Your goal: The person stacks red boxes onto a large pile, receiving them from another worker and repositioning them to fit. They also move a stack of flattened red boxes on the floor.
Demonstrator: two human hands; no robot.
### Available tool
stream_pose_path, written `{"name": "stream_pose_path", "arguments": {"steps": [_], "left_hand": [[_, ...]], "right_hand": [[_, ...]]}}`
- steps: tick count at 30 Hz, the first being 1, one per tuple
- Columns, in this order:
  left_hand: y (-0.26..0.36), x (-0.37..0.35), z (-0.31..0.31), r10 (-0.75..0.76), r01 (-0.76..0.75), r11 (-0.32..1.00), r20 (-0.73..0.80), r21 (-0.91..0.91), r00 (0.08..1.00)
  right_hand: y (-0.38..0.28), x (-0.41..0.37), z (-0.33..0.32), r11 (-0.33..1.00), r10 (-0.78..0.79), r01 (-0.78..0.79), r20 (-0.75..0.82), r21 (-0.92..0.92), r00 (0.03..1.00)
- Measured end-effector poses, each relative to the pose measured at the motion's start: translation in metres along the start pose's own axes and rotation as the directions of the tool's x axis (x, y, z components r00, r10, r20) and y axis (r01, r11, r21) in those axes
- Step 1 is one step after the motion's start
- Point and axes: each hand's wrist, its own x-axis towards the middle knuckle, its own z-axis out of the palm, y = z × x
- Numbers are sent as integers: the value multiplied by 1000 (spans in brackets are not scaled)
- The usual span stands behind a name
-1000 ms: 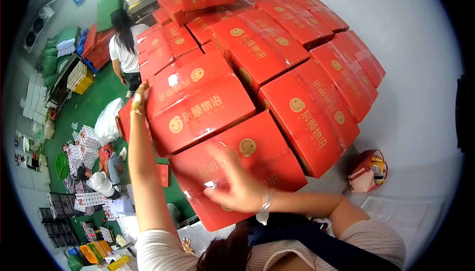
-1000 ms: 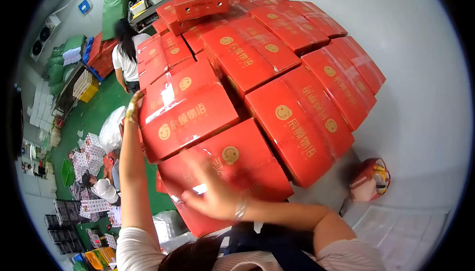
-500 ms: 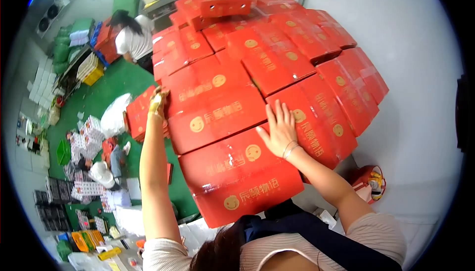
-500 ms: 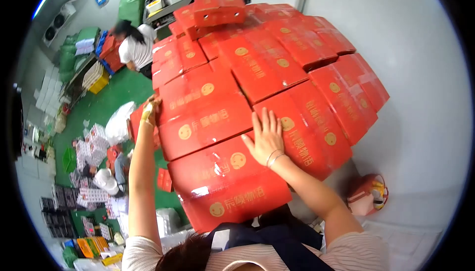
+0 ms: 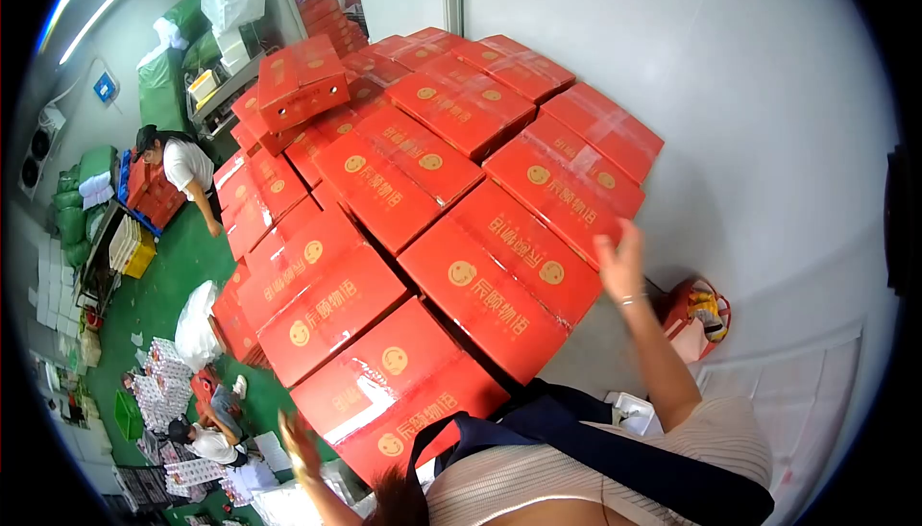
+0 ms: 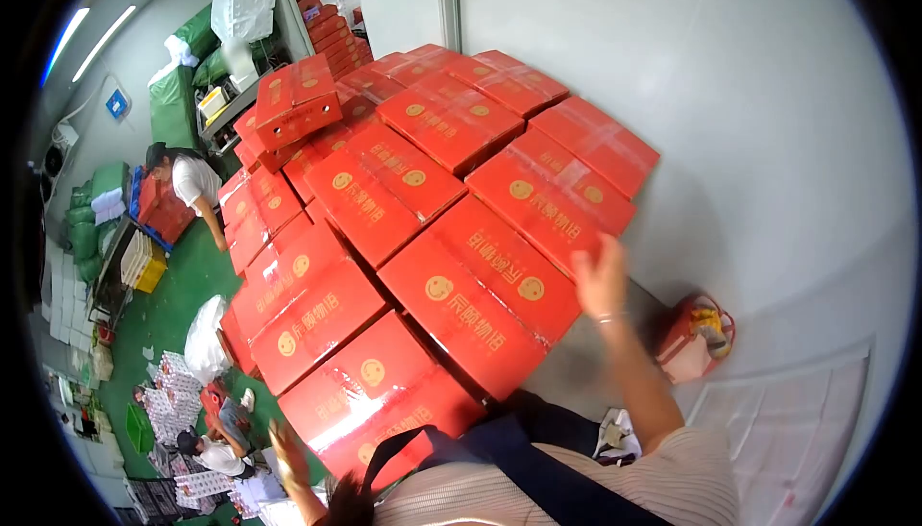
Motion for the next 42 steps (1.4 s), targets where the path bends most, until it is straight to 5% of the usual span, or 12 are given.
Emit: {"name": "stream_pose_path", "arguments": {"steps": [2,3,5,7,12,15,16,21,23,29,32,42], "left_hand": [[-146,-8,13,347,-353,844,-90,-404,933],[-109,-81,43,-152,27,849,-195,-528,969],[-58,-109,75,-275,114,830,-221,-547,936],[-38,-107,88,-266,120,845,-215,-521,940],[-6,-104,101,-236,111,898,-253,-426,938],[7,-109,104,-239,111,913,-292,-392,926],[-36,-111,89,-246,141,623,-22,-769,969],[47,-99,70,-292,173,945,-479,-277,828],[86,-53,72,197,-139,980,-620,142,760],[233,102,223,809,-697,560,-117,447,576],[282,144,311,592,-549,658,96,515,800],[324,264,460,528,-376,414,118,829,841]], "right_hand": [[83,19,-23,960,262,-269,-80,-79,962],[114,22,-23,942,315,-325,-114,-80,942],[113,15,-2,813,512,-538,165,223,843],[60,-6,19,339,744,-901,509,270,433],[91,-34,64,511,516,-705,480,492,709],[79,-20,40,347,516,-856,684,384,516],[62,-9,24,297,560,-905,711,306,425],[80,19,0,841,423,-430,97,329,901],[32,32,-1,794,300,-368,214,484,930],[-121,49,67,676,-73,-432,637,597,767],[-182,79,104,630,-219,-537,792,561,570],[-264,318,357,691,-242,-580,894,432,378]]}}
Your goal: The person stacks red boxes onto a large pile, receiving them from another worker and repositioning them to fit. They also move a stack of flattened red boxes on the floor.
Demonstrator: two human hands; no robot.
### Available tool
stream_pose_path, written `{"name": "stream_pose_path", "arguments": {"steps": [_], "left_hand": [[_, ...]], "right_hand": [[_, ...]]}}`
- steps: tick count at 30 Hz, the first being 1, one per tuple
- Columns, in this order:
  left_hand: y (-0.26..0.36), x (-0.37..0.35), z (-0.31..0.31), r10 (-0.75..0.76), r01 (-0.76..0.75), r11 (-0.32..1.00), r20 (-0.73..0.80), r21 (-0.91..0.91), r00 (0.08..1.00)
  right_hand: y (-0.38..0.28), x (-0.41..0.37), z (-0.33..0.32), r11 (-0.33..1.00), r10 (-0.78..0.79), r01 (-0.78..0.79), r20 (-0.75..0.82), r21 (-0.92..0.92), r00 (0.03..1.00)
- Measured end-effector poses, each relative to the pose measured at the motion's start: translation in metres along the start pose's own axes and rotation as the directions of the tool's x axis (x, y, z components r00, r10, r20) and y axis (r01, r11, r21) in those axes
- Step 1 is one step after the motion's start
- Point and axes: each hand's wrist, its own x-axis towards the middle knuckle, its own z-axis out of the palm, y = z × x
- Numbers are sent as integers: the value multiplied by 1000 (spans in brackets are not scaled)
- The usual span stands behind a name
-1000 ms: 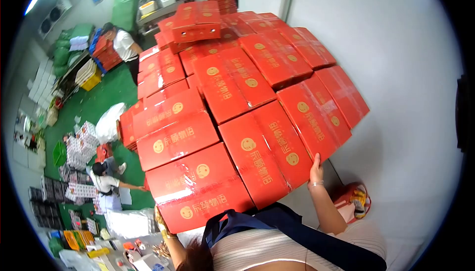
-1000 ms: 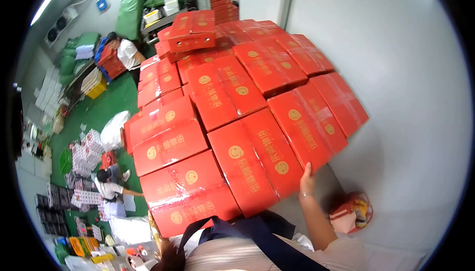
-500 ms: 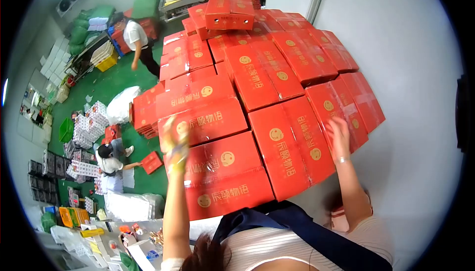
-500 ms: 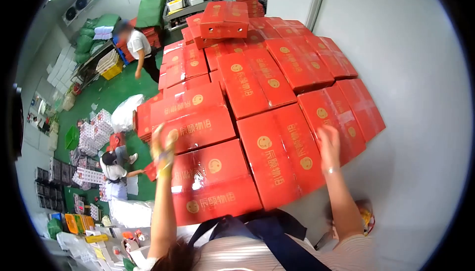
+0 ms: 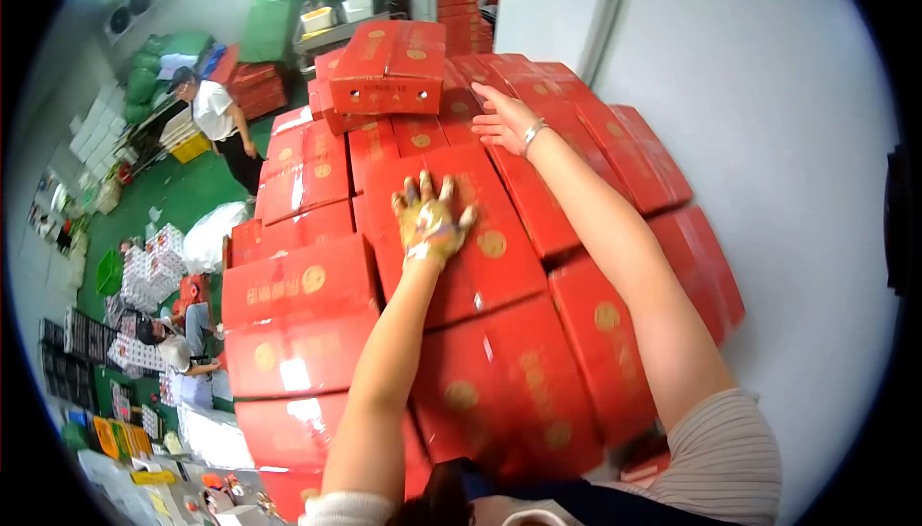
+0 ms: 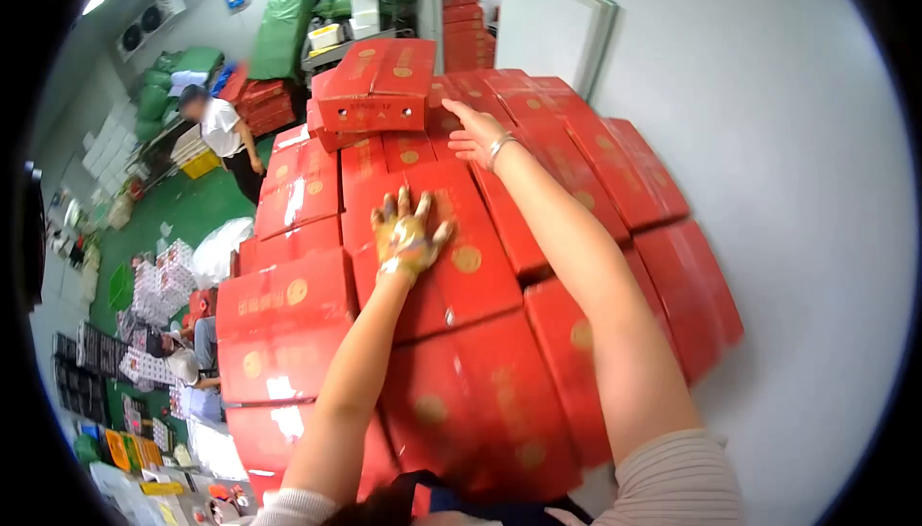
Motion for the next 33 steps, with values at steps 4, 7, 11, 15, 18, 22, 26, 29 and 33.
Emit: {"name": "stream_pose_path", "arguments": {"steps": [4,7,11,15,18,22,26,29,33], "left_hand": [[5,6,-1,-13,11,999,39,48,999],[3,6,3,-17,17,1000,-4,12,1000],[3,11,6,-70,68,997,-33,-47,997],[1,10,0,-132,131,991,-33,-34,991],[0,10,1,-165,164,986,-37,-25,986],[-1,10,4,-173,172,985,-33,-33,984],[0,11,4,-183,182,982,-15,-49,983],[-2,9,6,-181,180,982,-19,-50,983],[1,12,6,-180,180,984,-18,-11,983]], "right_hand": [[-18,132,4,994,49,-42,73,-99,996],[-20,158,12,993,-37,64,263,-95,964],[26,237,42,806,-54,-158,335,571,941],[13,252,40,736,15,-163,225,658,974],[-27,299,2,899,-277,220,102,379,956],[-98,232,-95,976,-216,217,61,-6,975],[-121,245,-191,910,-192,175,-8,-376,981],[-126,211,-255,772,-244,176,-29,-611,969],[-70,236,-359,980,-64,76,69,-185,996]]}}
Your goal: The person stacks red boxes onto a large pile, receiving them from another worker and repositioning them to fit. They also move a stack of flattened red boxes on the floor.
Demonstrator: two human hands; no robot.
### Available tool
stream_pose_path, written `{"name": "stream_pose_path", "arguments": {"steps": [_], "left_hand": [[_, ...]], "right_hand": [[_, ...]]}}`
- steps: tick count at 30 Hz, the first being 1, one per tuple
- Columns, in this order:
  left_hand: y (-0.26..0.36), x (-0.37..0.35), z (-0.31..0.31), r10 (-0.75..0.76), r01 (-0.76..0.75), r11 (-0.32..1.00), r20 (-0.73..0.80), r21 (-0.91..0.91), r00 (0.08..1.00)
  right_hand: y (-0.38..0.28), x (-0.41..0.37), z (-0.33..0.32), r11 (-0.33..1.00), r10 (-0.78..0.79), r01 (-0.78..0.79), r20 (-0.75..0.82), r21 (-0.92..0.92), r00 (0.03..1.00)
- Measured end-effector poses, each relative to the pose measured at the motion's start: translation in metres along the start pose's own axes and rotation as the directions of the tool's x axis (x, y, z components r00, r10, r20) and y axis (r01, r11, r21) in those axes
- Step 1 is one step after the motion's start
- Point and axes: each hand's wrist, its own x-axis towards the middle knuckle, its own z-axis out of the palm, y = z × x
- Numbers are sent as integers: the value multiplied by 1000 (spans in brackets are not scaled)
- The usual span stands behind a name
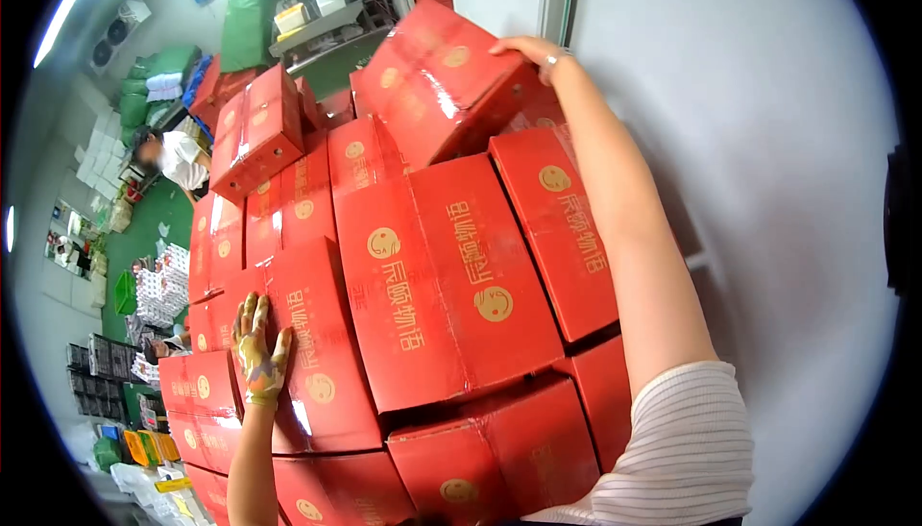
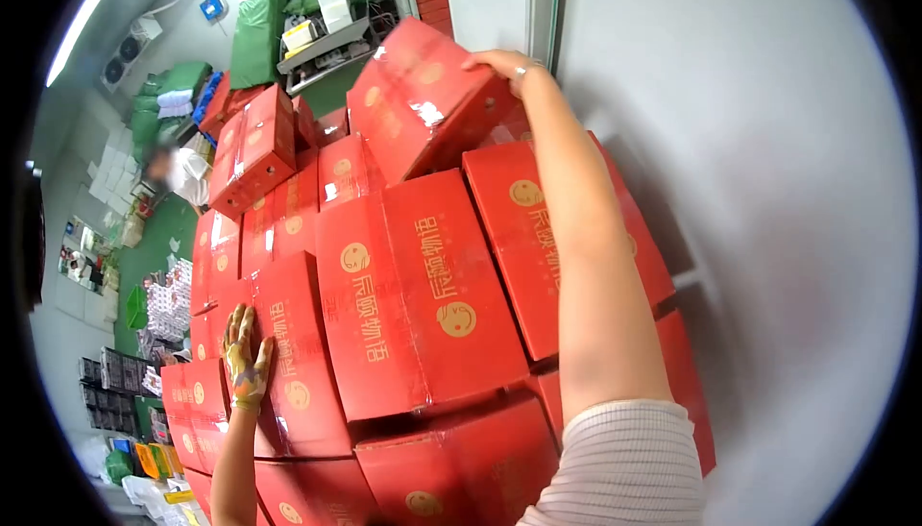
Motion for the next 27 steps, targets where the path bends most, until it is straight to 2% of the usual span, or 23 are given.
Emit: {"name": "stream_pose_path", "arguments": {"steps": [2,4,10,12,14,15,17,18,20,22,23,24,25,26,27], "left_hand": [[1,1,0,-17,17,1000,21,17,1000],[-4,0,3,-20,22,998,36,-62,999],[-5,1,2,-25,27,998,50,-53,998],[-2,2,2,13,-12,1000,57,-20,998],[-1,4,1,19,-17,999,57,-50,998],[1,5,0,12,-11,1000,53,-23,999],[5,3,0,11,-12,1000,50,21,999],[7,3,-1,-5,4,1000,52,24,999],[14,4,-3,-7,4,999,51,53,999],[14,5,-2,5,-7,999,33,41,999],[15,4,-4,-8,7,999,24,45,1000],[12,3,-4,-3,3,1000,19,31,1000],[15,3,-6,-23,22,998,24,60,999],[14,2,-6,-20,19,998,16,57,1000],[15,1,-8,-29,28,997,16,69,999]], "right_hand": [[16,-3,-33,992,59,-53,-44,118,997],[18,-9,-65,964,173,-169,-2,208,985],[95,-30,-123,927,168,-124,-95,355,981],[100,-34,-129,920,175,-121,-115,372,978],[102,-36,-137,929,316,-270,-157,254,936],[108,-31,-140,928,318,-275,-150,251,936],[112,-24,-143,913,402,-408,-131,-20,906],[112,-21,-145,911,406,-412,-118,-30,906],[95,-18,-143,856,427,-467,-206,-221,881],[80,10,-138,709,235,-339,-247,-618,940],[81,38,-127,508,-86,-171,-248,-844,965],[32,-11,-36,241,-409,-371,-440,-897,799],[17,7,5,252,-546,-158,-275,-955,791],[5,22,42,234,-670,55,-120,-971,732],[-6,20,106,361,-718,369,-3,-857,696]]}}
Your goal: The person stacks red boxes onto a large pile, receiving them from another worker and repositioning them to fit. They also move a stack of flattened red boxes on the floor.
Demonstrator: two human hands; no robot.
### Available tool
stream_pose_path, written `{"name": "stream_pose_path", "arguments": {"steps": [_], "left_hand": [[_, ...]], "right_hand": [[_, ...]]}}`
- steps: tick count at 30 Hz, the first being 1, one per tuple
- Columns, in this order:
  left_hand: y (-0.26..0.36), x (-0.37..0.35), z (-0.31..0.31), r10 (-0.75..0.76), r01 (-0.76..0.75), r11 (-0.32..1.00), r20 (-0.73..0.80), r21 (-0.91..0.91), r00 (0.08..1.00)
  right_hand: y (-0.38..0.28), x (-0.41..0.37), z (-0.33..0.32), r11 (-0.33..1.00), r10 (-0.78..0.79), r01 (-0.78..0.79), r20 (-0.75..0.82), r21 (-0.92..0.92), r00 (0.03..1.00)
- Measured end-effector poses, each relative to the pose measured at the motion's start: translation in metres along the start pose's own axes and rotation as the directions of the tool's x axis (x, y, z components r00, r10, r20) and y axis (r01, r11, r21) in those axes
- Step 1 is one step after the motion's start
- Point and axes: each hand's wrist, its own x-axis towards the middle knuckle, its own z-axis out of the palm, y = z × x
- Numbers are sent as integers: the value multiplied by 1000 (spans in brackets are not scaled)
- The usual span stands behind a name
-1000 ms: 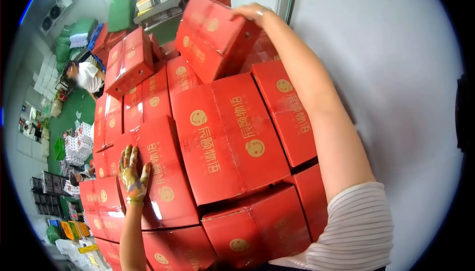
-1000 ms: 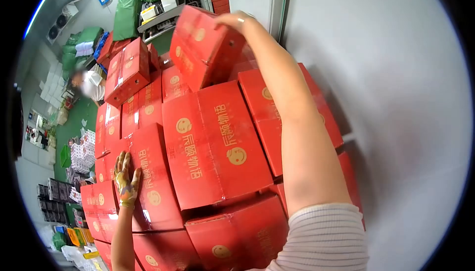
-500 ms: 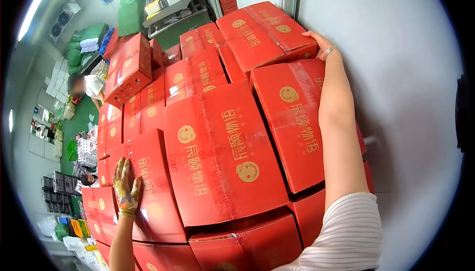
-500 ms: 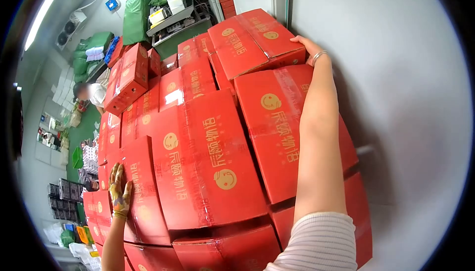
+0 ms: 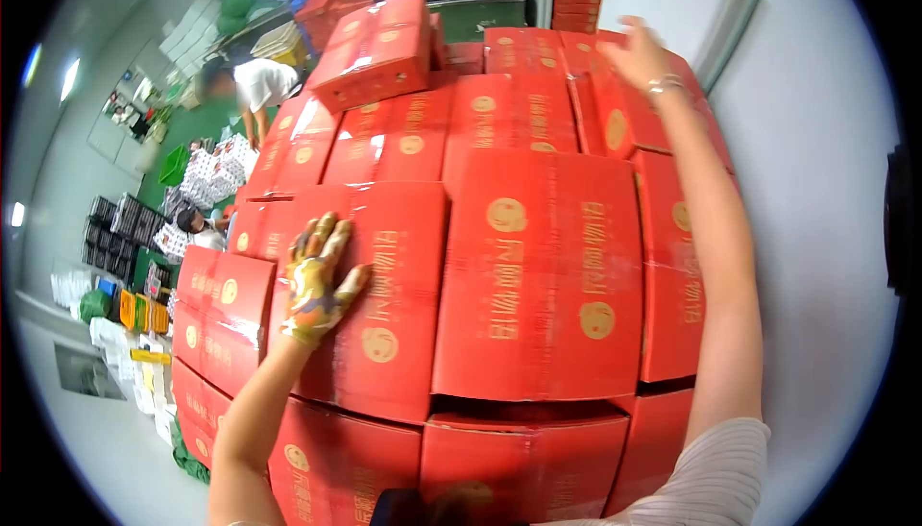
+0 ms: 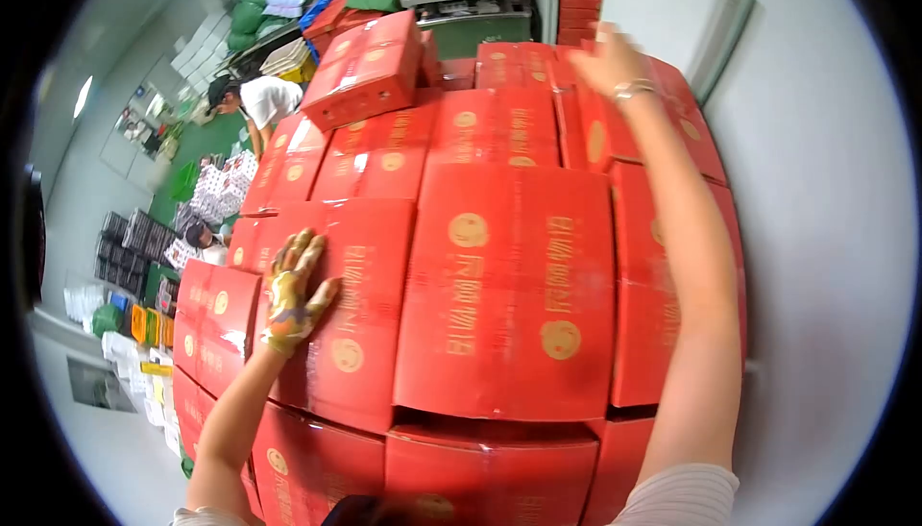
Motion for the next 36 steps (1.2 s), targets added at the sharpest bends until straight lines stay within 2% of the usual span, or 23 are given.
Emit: {"name": "stream_pose_path", "arguments": {"steps": [1,2,3,5,6,8,9,11,12,13,15,16,19,23,25,26,29,30,31,32,34,35,36], "left_hand": [[0,1,-2,1,-1,1000,-4,8,1000],[-2,1,-2,-1,1,1000,-20,-14,1000],[-6,1,-2,3,-5,999,-36,-36,999],[-13,0,-2,-15,9,995,-64,-104,998],[-16,-1,-3,-16,8,993,-66,-116,998],[-22,0,-2,-26,15,987,-66,-158,997],[-25,-1,-3,-40,29,983,-58,-182,998],[-28,1,-6,-49,45,984,-21,-171,999],[-29,1,-5,-57,54,983,-9,-175,998],[-29,2,-5,-61,61,982,3,-177,998],[-26,6,-7,-84,92,983,57,-158,995],[-27,4,-6,-85,92,983,54,-158,995],[-27,4,-5,-81,83,983,20,-165,997],[-20,4,-9,-110,111,985,9,-135,994],[-21,2,-5,-87,80,983,-32,-166,996],[-19,1,-6,-89,83,984,-29,-157,996],[-20,0,-6,-69,62,986,-44,-155,997],[-20,-1,-5,-66,57,987,-54,-152,996],[-20,-2,-4,-60,51,988,-62,-146,996],[-20,-2,-5,-52,40,987,-71,-157,996],[-20,-2,-6,-49,39,991,-73,-131,996],[-20,-3,-5,-41,30,991,-78,-132,996],[-21,-2,-4,-39,27,991,-85,-134,996]], "right_hand": [[-64,3,21,881,123,-240,291,408,949],[-111,10,50,909,61,-171,285,380,957],[-138,29,93,844,52,-343,573,413,818],[-194,39,148,737,207,-553,649,388,732],[-200,43,172,739,207,-552,649,386,732],[-215,58,215,600,321,-713,707,363,630],[-218,54,217,590,264,-697,717,409,645],[-213,63,255,423,409,-871,805,250,430],[-217,59,270,377,384,-849,772,369,506],[-221,58,283,377,380,-854,781,358,495],[-230,56,286,442,280,-776,752,451,597],[-235,59,284,312,274,-839,803,445,528],[-235,62,304,204,270,-854,810,480,520],[-241,87,248,234,422,-840,727,490,541],[-231,105,192,343,337,-818,752,462,566],[-226,100,154,448,322,-744,687,495,651],[-169,90,94,571,383,-691,601,443,701],[-134,83,77,537,275,-727,726,428,631],[-149,37,26,526,304,-703,665,479,682],[-128,21,19,512,408,-735,627,444,663],[-76,-8,18,366,437,-797,668,480,603],[-87,-30,2,333,547,-804,593,493,591],[-84,-43,-7,369,517,-812,626,453,584]]}}
